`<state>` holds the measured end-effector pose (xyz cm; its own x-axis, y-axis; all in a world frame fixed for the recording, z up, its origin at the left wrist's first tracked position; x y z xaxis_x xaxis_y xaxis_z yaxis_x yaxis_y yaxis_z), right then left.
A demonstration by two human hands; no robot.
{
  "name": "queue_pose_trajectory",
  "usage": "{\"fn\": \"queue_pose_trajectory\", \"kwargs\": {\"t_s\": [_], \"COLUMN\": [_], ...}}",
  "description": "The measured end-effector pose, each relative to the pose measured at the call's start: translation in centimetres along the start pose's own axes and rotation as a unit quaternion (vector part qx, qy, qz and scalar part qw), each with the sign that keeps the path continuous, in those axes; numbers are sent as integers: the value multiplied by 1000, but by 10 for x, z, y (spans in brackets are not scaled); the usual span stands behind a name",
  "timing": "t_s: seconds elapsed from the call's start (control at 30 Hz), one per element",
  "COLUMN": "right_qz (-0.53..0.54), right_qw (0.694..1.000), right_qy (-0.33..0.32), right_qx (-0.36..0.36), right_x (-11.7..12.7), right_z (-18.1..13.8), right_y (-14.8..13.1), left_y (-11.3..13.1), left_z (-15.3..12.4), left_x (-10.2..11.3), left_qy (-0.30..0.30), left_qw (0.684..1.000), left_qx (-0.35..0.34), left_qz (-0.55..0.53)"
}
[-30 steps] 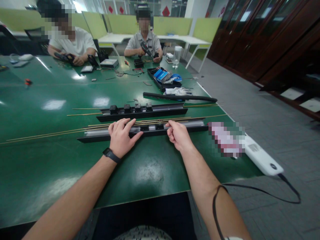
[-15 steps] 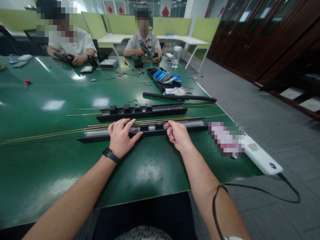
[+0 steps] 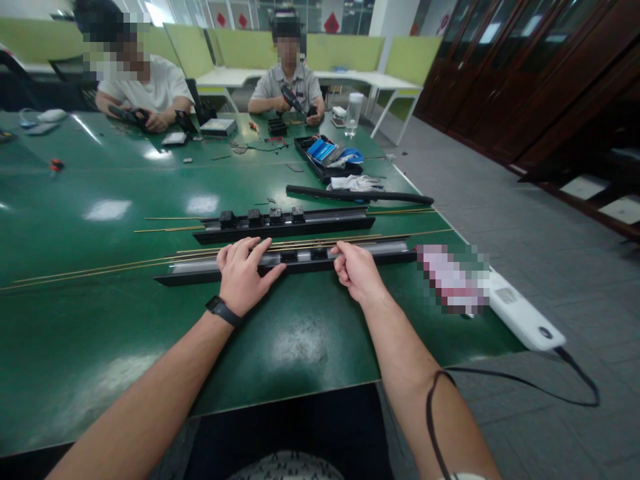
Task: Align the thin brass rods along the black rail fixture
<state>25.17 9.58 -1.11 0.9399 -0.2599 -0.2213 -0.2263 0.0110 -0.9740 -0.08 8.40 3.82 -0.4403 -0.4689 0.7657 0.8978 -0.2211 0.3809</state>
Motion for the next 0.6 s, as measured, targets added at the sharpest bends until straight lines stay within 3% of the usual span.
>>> {"fn": "queue_pose_trajectory", "kwargs": {"t_s": [0.6], "right_qz": [-6], "right_qw": [1000], "right_qy": [5], "right_qx": [-11], "right_x": [-2], "right_z": [-2], "right_y": [-2], "left_y": [-1], "left_z": [0], "left_x": [-2], "left_qy": [-4], "left_qw": [1000], "left_qx": [3], "left_qz": [-3]}}
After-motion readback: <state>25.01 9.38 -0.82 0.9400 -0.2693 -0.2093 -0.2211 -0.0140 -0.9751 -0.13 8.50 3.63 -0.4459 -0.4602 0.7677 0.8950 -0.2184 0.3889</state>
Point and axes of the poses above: each hand's wrist, its own z-axis towards the middle knuckle, its own x-axis out of the back of the hand, y = z × x, the point moved 8 cm from there along z, towards the middle knuckle, and after that the axes turned 13 degrees about x, right-handed, at the moved point
